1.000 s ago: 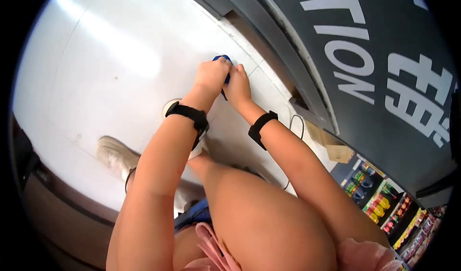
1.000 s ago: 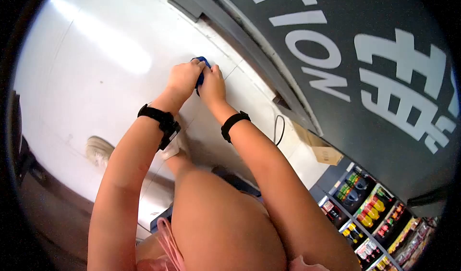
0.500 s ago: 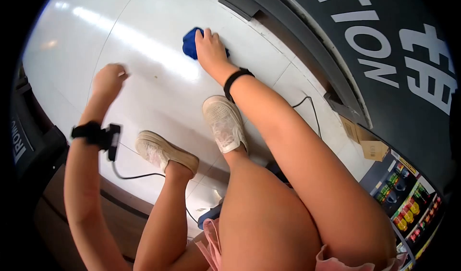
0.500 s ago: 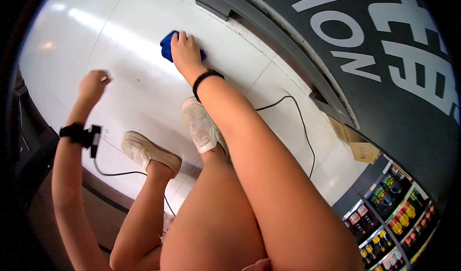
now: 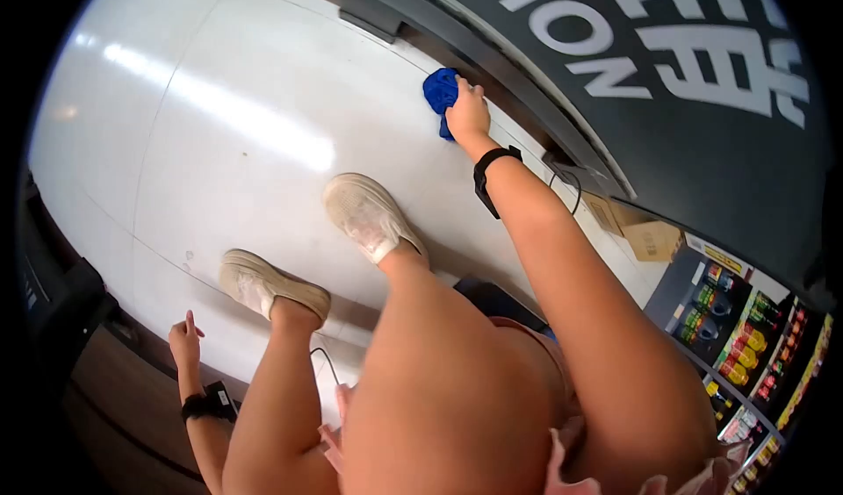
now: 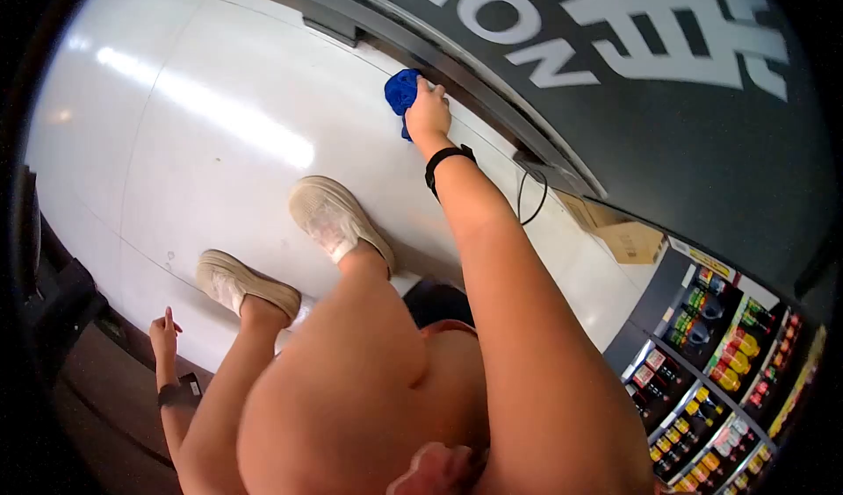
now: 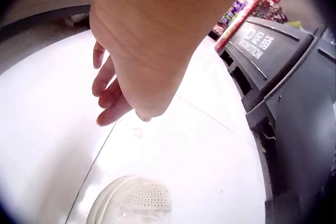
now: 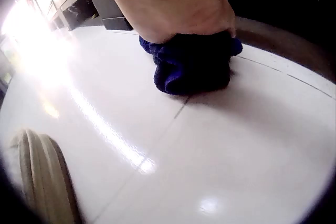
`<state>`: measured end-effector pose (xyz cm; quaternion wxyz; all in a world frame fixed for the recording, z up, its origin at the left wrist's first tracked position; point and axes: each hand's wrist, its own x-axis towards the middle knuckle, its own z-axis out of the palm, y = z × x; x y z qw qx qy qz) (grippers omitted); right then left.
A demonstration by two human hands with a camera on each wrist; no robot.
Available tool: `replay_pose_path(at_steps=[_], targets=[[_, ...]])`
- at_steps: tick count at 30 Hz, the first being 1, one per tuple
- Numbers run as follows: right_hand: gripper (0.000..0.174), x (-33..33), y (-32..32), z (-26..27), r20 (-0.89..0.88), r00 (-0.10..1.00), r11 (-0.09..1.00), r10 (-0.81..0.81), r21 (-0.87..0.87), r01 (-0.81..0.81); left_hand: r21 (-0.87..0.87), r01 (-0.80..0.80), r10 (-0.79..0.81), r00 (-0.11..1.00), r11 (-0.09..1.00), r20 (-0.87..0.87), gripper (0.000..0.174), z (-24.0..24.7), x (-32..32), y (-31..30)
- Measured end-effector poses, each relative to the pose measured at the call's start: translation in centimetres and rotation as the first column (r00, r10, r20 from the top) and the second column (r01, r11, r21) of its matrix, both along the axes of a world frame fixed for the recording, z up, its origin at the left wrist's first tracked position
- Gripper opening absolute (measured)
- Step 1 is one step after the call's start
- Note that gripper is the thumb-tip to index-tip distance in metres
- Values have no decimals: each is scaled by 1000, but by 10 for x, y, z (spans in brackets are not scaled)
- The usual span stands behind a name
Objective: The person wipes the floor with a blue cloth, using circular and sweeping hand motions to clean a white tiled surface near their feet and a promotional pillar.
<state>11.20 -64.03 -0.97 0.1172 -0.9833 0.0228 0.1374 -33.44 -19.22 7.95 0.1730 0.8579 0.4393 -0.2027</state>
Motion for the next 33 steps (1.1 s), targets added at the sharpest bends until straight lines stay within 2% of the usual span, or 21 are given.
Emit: replay_pose_path(at_steps=[2, 3, 4, 5, 6, 8, 9, 10, 11, 12, 14, 17, 19, 21, 23, 25, 26, 27, 29, 31, 33], targets=[[58, -5, -18, 9, -23, 1000, 1000, 16, 17, -15, -74, -6, 3, 999, 997, -40, 46, 0, -16, 4], [62, -15, -22, 14, 53, 997, 996, 63, 54, -66, -120, -31, 23, 997, 992, -67, 33, 3, -20, 10], [63, -27, -28, 17, 105, 983, 981, 153, 102, -163, -121, 20, -11, 997, 992, 74, 17, -4, -29, 12], [64, -41, -33, 24, 156, 960, 954, 233, 155, -257, -110, 72, -48, 977, 991, 205, 14, 1, -26, 8], [65, -56, -37, 30, 161, 933, 913, 320, 210, -350, -130, 80, -61, 987, 988, 146, 34, 6, -22, 8], [60, -88, -50, 31, 56, 819, 807, 571, 145, -572, -213, -28, 54, 992, 977, 116, 41, -21, -31, 36], [57, -104, -58, 25, 7, 725, 721, 688, 109, -685, -236, 17, 16, 991, 972, 136, 41, -26, -24, 36], [57, -118, -64, 17, 2, 737, 730, 676, 129, -671, -285, 15, 38, 983, 958, 180, 35, -32, -11, 29], [55, -126, -70, 11, 96, 708, 705, 700, 68, -706, -280, 30, 19, 985, 960, 172, 35, -31, 11, 17], [53, -130, -75, 5, 183, 665, 678, 724, -5, -735, -282, 82, -24, 979, 956, 204, 26, -33, 34, -1], [53, -123, -69, 5, 188, 720, 730, 668, 27, -683, -291, 175, -96, 960, 940, 265, 11, -32, 72, -43], [54, -97, -58, 2, 276, 801, 820, 532, 70, -569, -314, 256, -150, 934, 914, 325, 14, -26, 89, -69], [54, -61, -55, -8, 315, 827, 860, 467, 57, -507, -466, 207, -182, 978, 860, 98, 21, -33, 94, -63], [51, -20, -55, -13, 379, 841, 907, 386, 9, -421, -478, 276, -246, 961, 834, 125, 29, -37, 92, -61], [52, 13, -55, -12, 297, 905, 932, 304, 103, -347, -541, 262, -250, 963, 799, 96, 27, -38, 86, -55], [56, 21, -61, -18, 307, 897, 915, 319, 147, -376, -534, 281, -280, 956, 798, 85, 21, -37, 83, -52], [61, 23, -66, -21, 311, 888, 894, 339, 187, -407, -572, 263, -348, 936, 777, -43, 25, -37, 83, -53], [61, 19, -68, -16, 321, 882, 889, 346, 189, -418, -607, 232, -406, 899, 760, -164, 40, -38, 81, -54], [62, -16, -79, 3, 357, 860, 868, 365, 203, -453, -608, 214, -338, 936, 765, -97, 36, -46, 73, -58], [69, -56, -94, 19, 204, 890, 856, 408, 253, -450, -596, 228, -308, 951, 770, -35, 27, -49, 70, -72], [72, -96, -109, 29, 35, 875, 853, 483, 204, -480, -561, 244, -271, 962, 791, 36, 19, -50, 74, -79]])
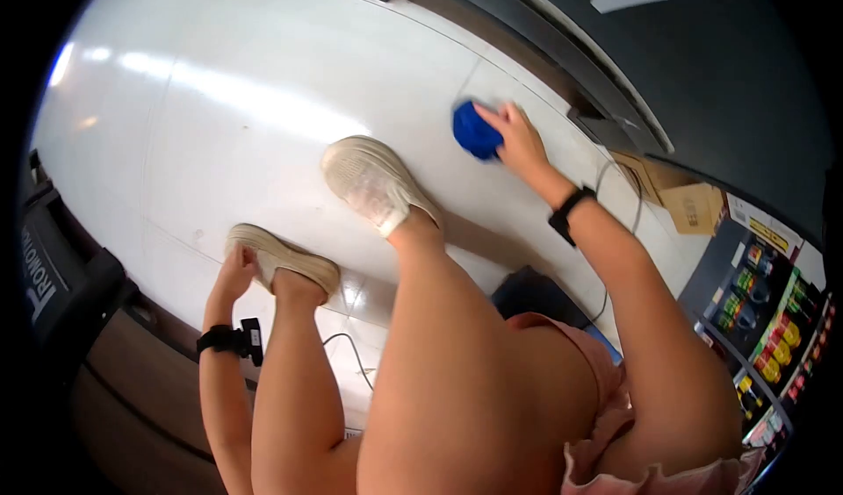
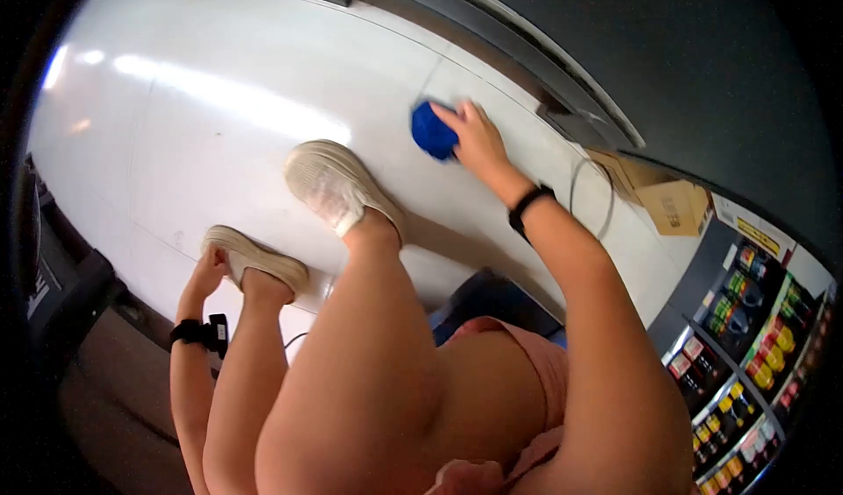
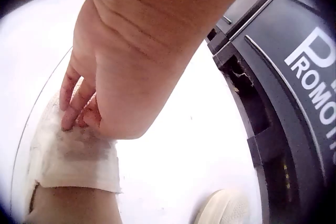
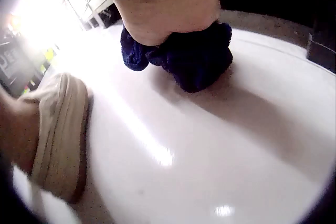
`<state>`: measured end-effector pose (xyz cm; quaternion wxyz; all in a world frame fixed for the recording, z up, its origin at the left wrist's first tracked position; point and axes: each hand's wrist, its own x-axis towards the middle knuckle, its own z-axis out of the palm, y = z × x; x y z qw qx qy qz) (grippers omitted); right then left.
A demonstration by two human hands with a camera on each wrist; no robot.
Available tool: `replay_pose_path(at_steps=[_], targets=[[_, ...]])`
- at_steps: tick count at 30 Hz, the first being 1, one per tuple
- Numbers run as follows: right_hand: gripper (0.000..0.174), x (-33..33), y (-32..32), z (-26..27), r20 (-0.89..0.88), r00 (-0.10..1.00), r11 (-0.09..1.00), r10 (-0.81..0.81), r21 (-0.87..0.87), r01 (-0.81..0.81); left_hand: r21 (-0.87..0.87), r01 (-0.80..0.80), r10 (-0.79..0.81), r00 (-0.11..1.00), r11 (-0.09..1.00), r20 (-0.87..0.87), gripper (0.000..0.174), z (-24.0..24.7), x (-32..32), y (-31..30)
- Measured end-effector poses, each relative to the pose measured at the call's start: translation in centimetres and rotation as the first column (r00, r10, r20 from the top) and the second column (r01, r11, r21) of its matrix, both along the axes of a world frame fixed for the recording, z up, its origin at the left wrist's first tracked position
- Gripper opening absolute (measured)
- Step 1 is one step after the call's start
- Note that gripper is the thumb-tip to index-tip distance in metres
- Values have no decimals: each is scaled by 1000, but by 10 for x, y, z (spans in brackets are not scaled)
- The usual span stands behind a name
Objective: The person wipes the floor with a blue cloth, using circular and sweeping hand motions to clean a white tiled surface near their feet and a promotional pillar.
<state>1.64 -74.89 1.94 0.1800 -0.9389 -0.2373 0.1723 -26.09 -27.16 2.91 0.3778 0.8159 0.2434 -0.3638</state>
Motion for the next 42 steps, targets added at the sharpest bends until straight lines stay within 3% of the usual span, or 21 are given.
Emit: replay_pose_path(at_steps=[2, 3, 5, 7, 9, 12, 19, 22, 24, 26, 28, 31, 34, 36, 42], targets=[[74, -24, -10, -5, -63, 996, 993, 59, -99, -65, 33, 2, -4, 997, 999, 72, 10, -3, 6, 12], [74, -25, -9, -5, -68, 996, 995, 51, -87, -57, 1, -7, 7, 999, 1000, 35, 18, -17, -1, 20], [73, -22, -8, 0, 2, 994, 992, 112, -67, -111, 4, -41, 41, 999, 999, -11, 20, 7, 17, 4], [70, -13, -9, -4, -36, 989, 983, 141, -110, -144, 28, -29, 30, 998, 999, -50, 22, 9, 24, 2], [68, -3, -3, 1, -52, 978, 964, 200, -170, -206, 90, 137, -133, 990, 986, -51, 29, 7, 30, 0], [65, 7, 4, -4, -31, 953, 929, 301, -216, -301, 95, 159, -148, 982, 983, -120, 33, 22, 41, -14], [68, 26, 78, -23, 33, 878, 878, 478, 1, -479, 60, 140, -134, 987, 988, -90, 40, 7, 34, -10], [67, 28, 111, -22, 49, 840, 839, 541, 37, -543, 6, 79, -77, 989, 997, -124, 41, 5, 31, -12], [66, 29, 128, -25, 38, 825, 825, 563, 36, -565, 76, 129, -115, 979, 989, -168, 43, 7, 35, -14], [66, 28, 149, -27, 22, 803, 803, 595, 36, -595, -51, 99, -108, 969, 994, -223, 44, 6, 34, -11], [64, 28, 167, -28, 61, 775, 773, 630, 50, -632, -51, 53, -63, 972, 997, -225, 42, 8, 32, -14], [51, 31, 195, -28, 15, 719, 719, 695, 20, -695, -67, 46, -50, 997, 997, -61, 39, 4, 26, -17], [48, 35, 207, -19, -46, 698, 699, 714, 1, -715, 9, 17, -16, 1000, 1000, -13, 38, 17, 30, -27], [45, 44, 211, -22, 20, 610, 609, 792, 15, -793, 83, -57, 49, 994, 995, 100, 37, 15, 28, -34], [51, 63, 245, -14, -9, 387, 383, 922, -112, -917, -11, -148, 148, 977, 989, 151, 30, 23, 27, -23]])
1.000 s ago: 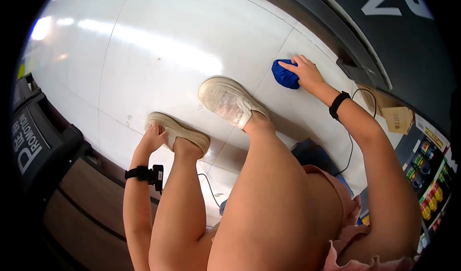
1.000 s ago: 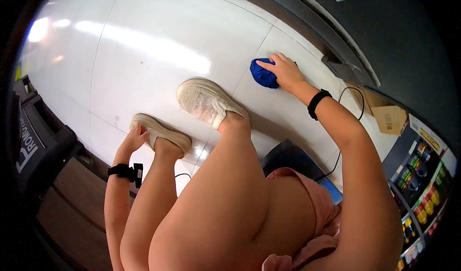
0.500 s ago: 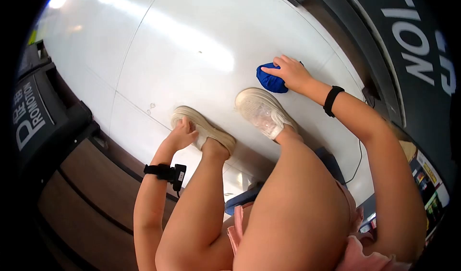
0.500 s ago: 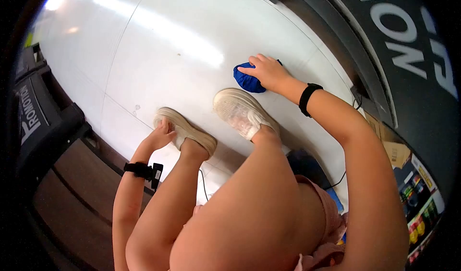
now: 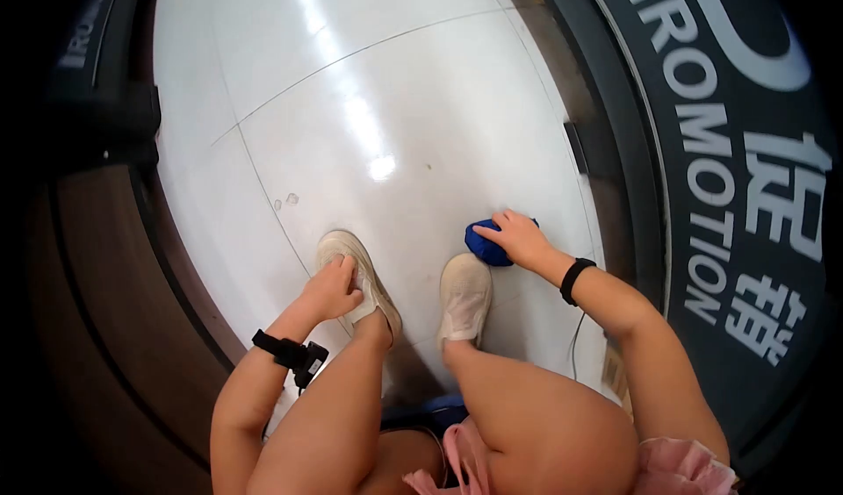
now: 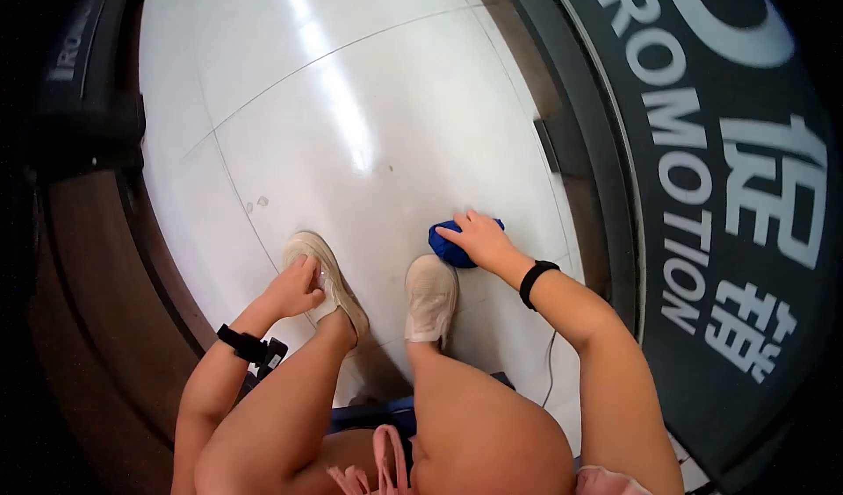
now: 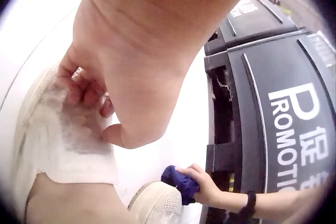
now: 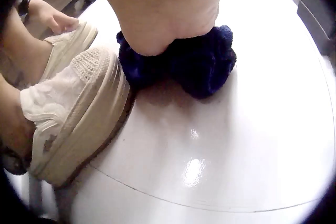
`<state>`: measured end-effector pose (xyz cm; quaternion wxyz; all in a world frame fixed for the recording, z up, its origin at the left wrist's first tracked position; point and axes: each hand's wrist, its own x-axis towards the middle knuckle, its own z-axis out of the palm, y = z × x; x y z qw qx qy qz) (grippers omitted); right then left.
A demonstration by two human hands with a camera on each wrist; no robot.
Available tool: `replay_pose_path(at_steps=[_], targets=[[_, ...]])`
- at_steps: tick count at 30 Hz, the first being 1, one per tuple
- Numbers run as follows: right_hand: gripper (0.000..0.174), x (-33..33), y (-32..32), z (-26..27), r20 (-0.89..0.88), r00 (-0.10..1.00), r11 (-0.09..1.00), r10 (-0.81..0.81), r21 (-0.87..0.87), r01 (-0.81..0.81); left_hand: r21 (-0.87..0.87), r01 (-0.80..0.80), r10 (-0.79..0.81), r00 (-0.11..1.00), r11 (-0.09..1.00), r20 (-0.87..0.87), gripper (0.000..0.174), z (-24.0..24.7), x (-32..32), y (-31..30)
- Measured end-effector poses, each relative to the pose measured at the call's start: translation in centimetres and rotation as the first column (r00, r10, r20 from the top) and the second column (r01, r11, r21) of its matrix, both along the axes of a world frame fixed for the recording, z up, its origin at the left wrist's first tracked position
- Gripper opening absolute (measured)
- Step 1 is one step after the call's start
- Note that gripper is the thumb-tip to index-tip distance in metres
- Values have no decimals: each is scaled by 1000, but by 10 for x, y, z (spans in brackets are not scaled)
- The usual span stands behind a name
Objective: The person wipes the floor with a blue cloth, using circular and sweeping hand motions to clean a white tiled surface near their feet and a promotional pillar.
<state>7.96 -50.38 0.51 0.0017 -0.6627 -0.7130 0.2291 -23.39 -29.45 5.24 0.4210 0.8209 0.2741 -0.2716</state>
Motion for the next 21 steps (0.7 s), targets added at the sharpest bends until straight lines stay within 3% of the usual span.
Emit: replay_pose_path(at_steps=[3, 4, 8, 11, 13, 15, 19, 21], targets=[[54, 2, 18, 4, -28, 999, 997, 43, -68, -45, -80, -94, 100, 992, 992, 80, 27, -3, -9, 3], [62, -1, 24, 2, -45, 998, 997, 43, -69, -46, -141, -114, 128, 987, 983, 94, 27, -5, -10, 3], [73, -21, 58, 5, -117, 989, 995, -86, -66, 79, -76, -114, 127, 972, 991, 196, 26, -19, -16, -1], [60, -33, 96, 4, -70, 996, 991, 48, -119, -57, -49, -67, 70, 996, 997, 60, 26, -5, -7, -1], [55, -39, 127, 1, -59, 991, 985, 122, -112, -128, -7, -51, 52, 997, 999, 59, 26, -4, -3, -2], [47, -58, 162, -4, -61, 978, 980, 201, 2, -201, 21, -20, 19, 997, 1000, 73, 26, -14, -9, -5], [42, -113, 241, -22, -164, 986, 940, 22, 338, 35, 31, -92, 87, 987, 995, 137, 24, -14, -15, -10], [30, -136, 289, -20, -135, 983, 942, -126, 295, 161, 3, -98, 97, 984, 995, 149, 23, -10, -15, -9]])
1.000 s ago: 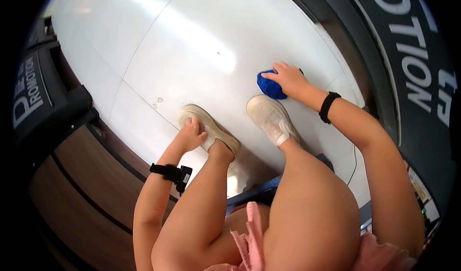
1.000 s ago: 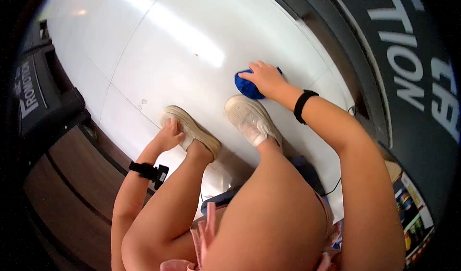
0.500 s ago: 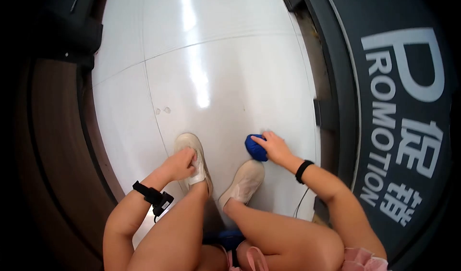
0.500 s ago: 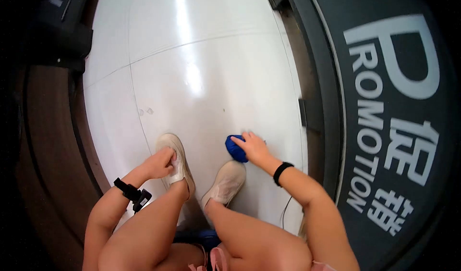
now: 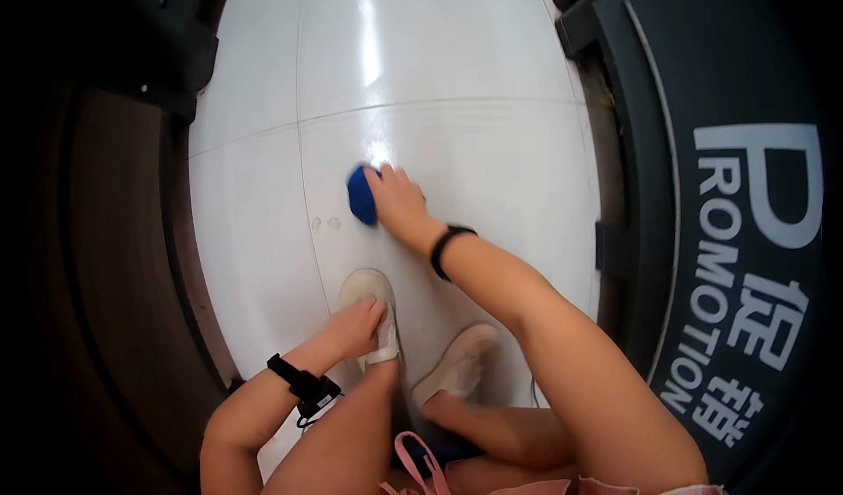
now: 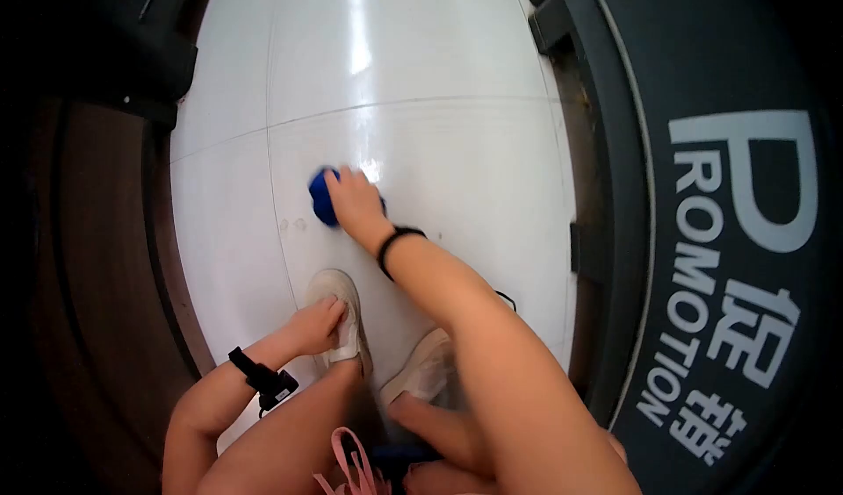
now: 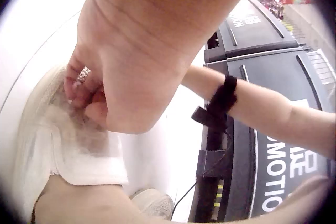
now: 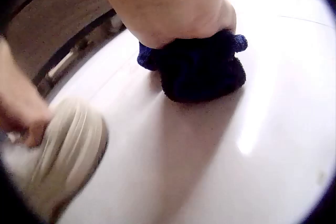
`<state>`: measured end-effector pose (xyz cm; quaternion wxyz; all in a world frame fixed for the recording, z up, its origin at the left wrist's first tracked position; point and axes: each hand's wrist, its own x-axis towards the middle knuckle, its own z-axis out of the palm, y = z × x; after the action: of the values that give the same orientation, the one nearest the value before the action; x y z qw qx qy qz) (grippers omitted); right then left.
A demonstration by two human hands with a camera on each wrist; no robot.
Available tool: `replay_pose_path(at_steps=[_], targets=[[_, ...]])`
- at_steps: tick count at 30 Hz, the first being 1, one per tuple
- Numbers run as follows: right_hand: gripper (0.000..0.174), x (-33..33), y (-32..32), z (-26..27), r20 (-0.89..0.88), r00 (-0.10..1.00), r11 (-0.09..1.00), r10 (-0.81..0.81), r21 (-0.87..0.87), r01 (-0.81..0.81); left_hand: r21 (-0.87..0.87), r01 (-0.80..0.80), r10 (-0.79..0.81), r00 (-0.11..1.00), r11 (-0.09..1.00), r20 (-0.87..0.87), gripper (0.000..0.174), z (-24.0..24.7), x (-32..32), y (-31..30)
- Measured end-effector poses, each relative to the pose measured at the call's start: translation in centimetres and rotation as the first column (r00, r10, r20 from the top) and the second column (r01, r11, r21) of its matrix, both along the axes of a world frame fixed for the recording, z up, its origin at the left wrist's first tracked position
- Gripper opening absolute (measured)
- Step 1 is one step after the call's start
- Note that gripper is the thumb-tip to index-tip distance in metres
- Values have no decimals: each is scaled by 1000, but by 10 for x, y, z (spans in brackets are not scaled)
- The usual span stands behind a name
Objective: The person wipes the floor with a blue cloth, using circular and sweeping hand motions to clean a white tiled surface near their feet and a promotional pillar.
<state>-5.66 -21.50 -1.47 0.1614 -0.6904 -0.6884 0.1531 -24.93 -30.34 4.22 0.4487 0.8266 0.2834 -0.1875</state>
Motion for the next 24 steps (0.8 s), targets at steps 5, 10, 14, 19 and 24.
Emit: replay_pose_path(at_steps=[5, 10, 14, 19, 24], targets=[[40, -20, 69, 2, -86, 951, 955, -296, -36, 294, -20, 11, -10, 998, 1000, 57, 21, -4, -2, 1], [47, 26, 75, 3, -71, 918, 916, -391, -127, 380, 8, -26, 26, 997, 1000, 67, 22, -2, -1, 1], [39, 109, 18, -6, 12, 843, 841, -538, -46, 538, -54, -114, 117, 991, 992, 59, 21, -5, 0, -1], [61, 162, -196, 17, 217, 885, 765, -412, -445, 466, -38, -123, 127, 983, 992, 133, 24, -23, -5, -5], [66, 175, -276, 31, 307, 872, 589, -382, -646, 486, -30, -91, 93, 995, 995, 43, 23, -31, -4, 4]])
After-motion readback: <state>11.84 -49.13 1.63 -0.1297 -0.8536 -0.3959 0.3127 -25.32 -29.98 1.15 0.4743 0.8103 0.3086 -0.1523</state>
